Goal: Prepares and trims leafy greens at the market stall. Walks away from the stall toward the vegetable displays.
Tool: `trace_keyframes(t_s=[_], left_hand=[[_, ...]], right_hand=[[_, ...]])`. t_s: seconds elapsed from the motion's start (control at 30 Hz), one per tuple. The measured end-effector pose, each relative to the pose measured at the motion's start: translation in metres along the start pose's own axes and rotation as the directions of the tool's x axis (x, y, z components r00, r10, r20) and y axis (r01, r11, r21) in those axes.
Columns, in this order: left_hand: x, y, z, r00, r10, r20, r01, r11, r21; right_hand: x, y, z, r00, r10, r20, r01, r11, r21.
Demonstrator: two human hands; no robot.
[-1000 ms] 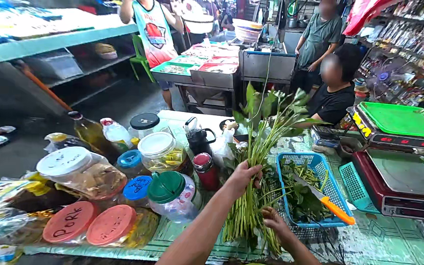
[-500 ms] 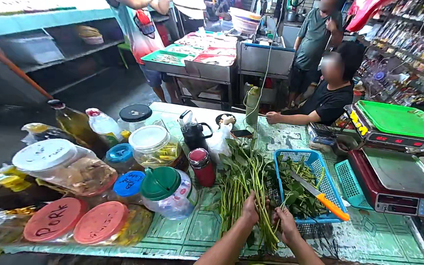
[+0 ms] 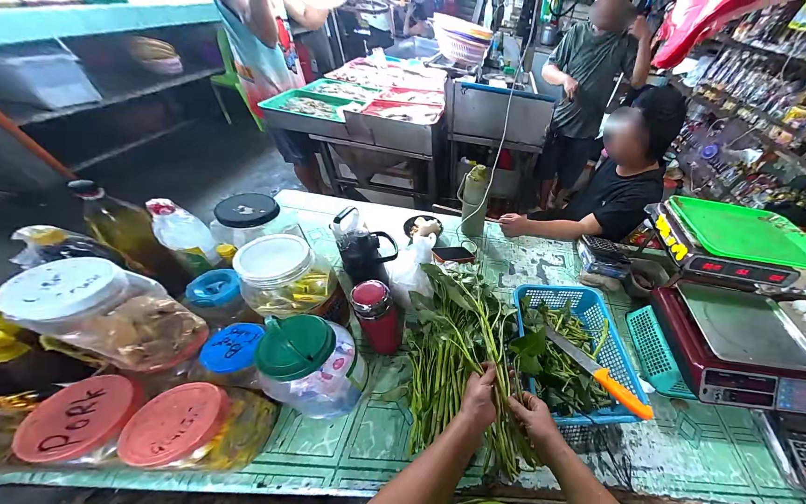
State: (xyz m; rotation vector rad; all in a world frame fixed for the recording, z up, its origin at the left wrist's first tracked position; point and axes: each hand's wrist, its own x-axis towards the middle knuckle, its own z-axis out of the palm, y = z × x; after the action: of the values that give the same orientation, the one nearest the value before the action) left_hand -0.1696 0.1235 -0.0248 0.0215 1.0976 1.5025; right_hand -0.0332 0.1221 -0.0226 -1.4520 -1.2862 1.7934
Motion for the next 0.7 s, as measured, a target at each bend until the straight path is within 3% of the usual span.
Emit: trace_keyframes(t_s=[0.1, 0.17, 0.3, 0.37, 0.53, 0.7], left_hand=[[-0.003, 0.005, 0.001, 0.995, -0.007, 0.101, 0.009, 1.0, -0.023], [-0.011, 0.014, 0.008, 0.983, 0.032, 0.181, -0.02, 0.998, -0.066], [-0.029, 0.031, 0.025, 0.955, 0.122, 0.271, -0.081, 0.984, -0.16], [-0.027, 0.03, 0.024, 0.958, 0.095, 0.271, -0.041, 0.979, -0.199], [-0.002, 0.007, 0.006, 0.999, 0.006, 0.041, 0.0, 0.987, -0.164], [-0.004, -0.007, 0.015, 0.981, -0.084, -0.173, 0.072, 0.995, -0.075]], right_hand=[[0.004, -0.002, -0.003, 0.998, 0.021, 0.062, -0.026, 0.996, 0.081], [-0.001, -0.01, -0.005, 0.997, -0.04, 0.058, 0.035, 0.995, 0.089], [-0.022, -0.037, -0.004, 0.944, -0.318, -0.091, 0.276, 0.909, -0.312], [-0.023, -0.041, -0.005, 0.936, -0.329, -0.127, 0.274, 0.906, -0.322], [-0.015, -0.018, -0.015, 0.956, -0.246, -0.161, 0.191, 0.936, -0.296], [-0.02, -0.002, -0.02, 0.942, -0.274, -0.194, 0.197, 0.919, -0.342]])
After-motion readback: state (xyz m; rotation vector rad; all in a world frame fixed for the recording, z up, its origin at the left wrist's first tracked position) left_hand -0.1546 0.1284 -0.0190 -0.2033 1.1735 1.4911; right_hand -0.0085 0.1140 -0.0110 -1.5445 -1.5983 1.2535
